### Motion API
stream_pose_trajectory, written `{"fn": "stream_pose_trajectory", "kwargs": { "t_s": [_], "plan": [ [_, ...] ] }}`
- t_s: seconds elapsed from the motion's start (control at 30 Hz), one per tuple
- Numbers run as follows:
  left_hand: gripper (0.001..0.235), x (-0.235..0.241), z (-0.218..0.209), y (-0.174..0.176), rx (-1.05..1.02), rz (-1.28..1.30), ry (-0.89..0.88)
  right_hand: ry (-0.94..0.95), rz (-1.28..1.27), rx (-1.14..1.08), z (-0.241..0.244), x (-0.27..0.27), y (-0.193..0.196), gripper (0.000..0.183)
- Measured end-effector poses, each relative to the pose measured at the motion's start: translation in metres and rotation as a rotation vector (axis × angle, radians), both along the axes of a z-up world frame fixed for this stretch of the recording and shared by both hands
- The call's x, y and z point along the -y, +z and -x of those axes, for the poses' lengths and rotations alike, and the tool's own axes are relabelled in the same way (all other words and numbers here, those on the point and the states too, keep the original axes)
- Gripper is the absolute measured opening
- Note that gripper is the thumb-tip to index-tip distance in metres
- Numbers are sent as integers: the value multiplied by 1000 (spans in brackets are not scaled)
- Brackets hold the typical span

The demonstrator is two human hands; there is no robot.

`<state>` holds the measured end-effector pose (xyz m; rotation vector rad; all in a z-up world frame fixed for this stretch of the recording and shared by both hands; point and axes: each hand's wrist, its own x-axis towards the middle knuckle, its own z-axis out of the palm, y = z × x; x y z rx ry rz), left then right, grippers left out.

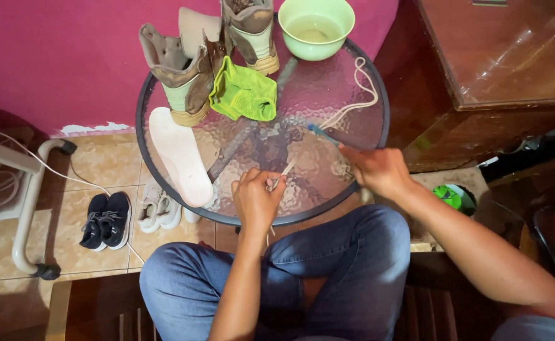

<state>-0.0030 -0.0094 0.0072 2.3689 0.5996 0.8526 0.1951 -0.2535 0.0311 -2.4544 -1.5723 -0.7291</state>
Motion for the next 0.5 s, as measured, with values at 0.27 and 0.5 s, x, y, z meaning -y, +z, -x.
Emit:
{"fn": "stream_pose_trajectory", "kwargs": {
  "t_s": [0.27,0.5],
  "plan": [
    [10,3,3,4,-8,-15,-20,-244,21,6,-18,15,-1,28],
    [7,0,2,5,-18,10,-26,202,-61,-145,71,-5,27,26]
  ]
}}
